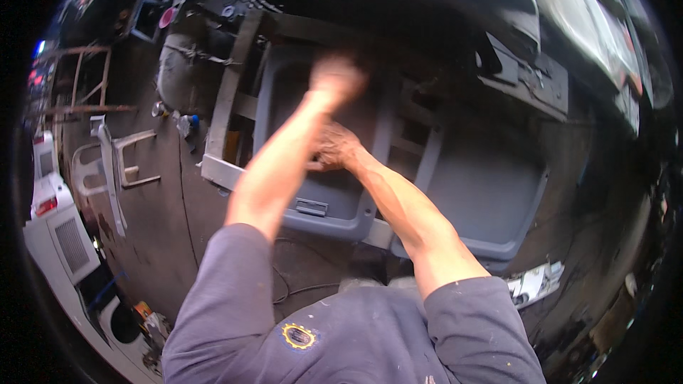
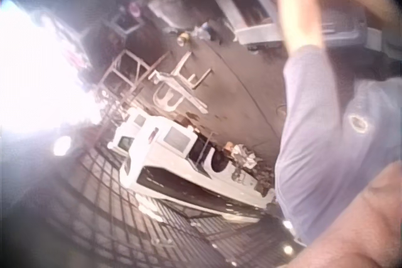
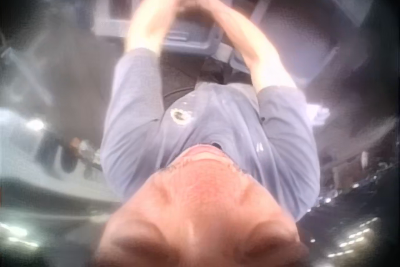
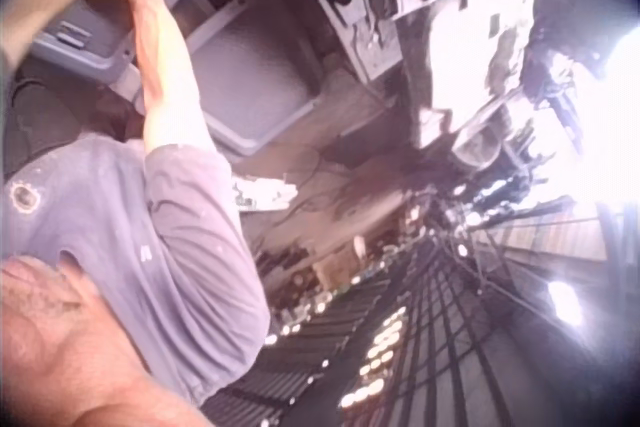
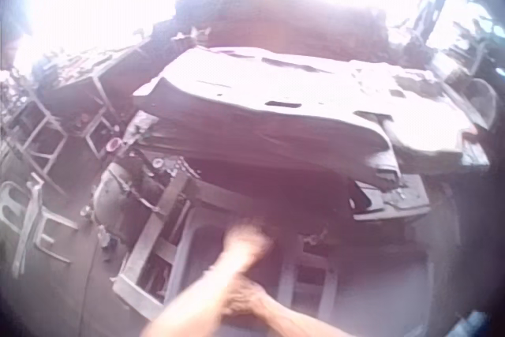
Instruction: The person sands two gray plastic trays with a sanding block, repeatedly rubbing the surfaces and edges. The person then picks up a pneumatic tool and briefly holds it near the trays.
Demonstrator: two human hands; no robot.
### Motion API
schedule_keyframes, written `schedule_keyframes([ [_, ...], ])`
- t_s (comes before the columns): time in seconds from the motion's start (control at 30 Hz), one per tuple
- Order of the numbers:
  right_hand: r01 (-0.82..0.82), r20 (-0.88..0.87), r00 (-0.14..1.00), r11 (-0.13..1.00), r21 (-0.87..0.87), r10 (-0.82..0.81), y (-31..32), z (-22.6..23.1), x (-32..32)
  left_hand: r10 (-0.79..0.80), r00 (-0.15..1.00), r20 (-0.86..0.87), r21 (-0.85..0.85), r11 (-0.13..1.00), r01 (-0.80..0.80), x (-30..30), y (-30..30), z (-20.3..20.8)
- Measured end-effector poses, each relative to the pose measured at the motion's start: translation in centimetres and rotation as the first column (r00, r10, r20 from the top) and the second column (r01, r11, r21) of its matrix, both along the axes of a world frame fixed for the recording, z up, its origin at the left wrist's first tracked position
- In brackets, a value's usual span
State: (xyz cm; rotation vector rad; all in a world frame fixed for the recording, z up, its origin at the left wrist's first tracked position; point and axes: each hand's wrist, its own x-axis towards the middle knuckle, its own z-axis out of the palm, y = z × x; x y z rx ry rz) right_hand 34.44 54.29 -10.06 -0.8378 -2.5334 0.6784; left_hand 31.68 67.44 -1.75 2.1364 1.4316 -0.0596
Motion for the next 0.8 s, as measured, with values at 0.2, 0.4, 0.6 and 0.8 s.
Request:
schedule_keyframes([
  [0.2,0.008,0.139,0.990,0.990,0.139,-0.027,-0.1,4.5,0.0,0.086,0.991,-0.103,0.542,0.840,-0.017,-11.6,-4.4,-3.7],
  [0.4,0.149,0.051,0.984,0.947,0.284,-0.170,0.1,4.0,1.4,0.291,0.956,0.043,0.147,0.944,-0.294,-13.1,-9.2,1.6],
  [0.6,-0.093,-0.462,0.325,0.458,-0.884,-0.825,-8.0,10.7,4.1,0.787,0.398,0.472,-0.644,0.616,-0.453,-8.8,-17.4,8.9],
  [0.8,0.532,-0.246,0.345,0.404,-0.744,-0.906,-4.9,12.3,8.0,0.471,0.823,0.319,0.138,0.836,-0.532,-6.9,-15.1,2.3],
])
